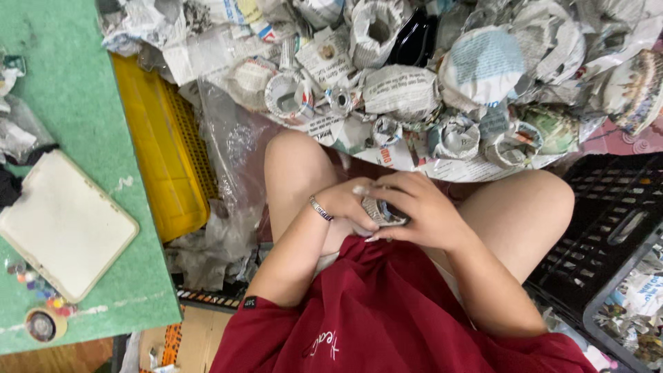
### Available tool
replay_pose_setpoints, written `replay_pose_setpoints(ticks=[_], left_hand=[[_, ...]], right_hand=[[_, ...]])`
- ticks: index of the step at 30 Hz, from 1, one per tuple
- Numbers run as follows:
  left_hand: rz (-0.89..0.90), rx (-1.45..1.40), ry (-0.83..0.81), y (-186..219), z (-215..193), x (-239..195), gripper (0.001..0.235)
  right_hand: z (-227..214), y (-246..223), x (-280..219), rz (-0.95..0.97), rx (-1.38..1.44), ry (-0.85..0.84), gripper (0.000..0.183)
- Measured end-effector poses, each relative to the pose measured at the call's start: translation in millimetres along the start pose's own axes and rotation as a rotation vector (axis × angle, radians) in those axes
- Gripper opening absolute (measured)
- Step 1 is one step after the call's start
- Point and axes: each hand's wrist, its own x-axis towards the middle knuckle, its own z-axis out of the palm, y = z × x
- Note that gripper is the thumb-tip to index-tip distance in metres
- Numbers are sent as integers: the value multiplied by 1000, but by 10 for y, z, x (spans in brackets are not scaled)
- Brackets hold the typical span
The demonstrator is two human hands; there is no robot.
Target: The person sits on the floor and wraps small objects, including a black bowl and a white bowl, with pieces of newspaper. They fold the newspaper around each item and place the wrapped bundles into a black plastic basket.
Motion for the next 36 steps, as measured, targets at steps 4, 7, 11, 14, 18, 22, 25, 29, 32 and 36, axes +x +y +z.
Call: replay_pose_setpoints(ticks=[4,7,11,14,18,22,25,29,32,36], left_hand=[[20,-22,-222,-343,-209,65,56],[97,-183,-312,-518,-264,38,66],[94,-356,-255,-654,-274,-32,71],[56,-372,-60,-664,-277,-8,59],[203,-169,177,-552,-206,116,58],[254,-55,370,-323,-108,178,64],[353,-74,419,-146,-35,137,70],[415,-176,428,41,63,89,86],[296,-41,388,134,109,95,82],[290,303,349,225,137,118,65]], right_hand=[[109,111,24,-83,143,21,64],[178,134,88,-176,174,12,62],[228,126,155,-144,182,45,53],[184,170,155,-43,157,113,47],[81,266,125,111,29,189,47],[33,317,144,160,-82,239,38],[19,365,178,146,-127,276,33],[-194,548,225,154,-234,329,33],[-566,718,230,275,-359,390,27],[-1080,1059,519,264,-504,495,23]])
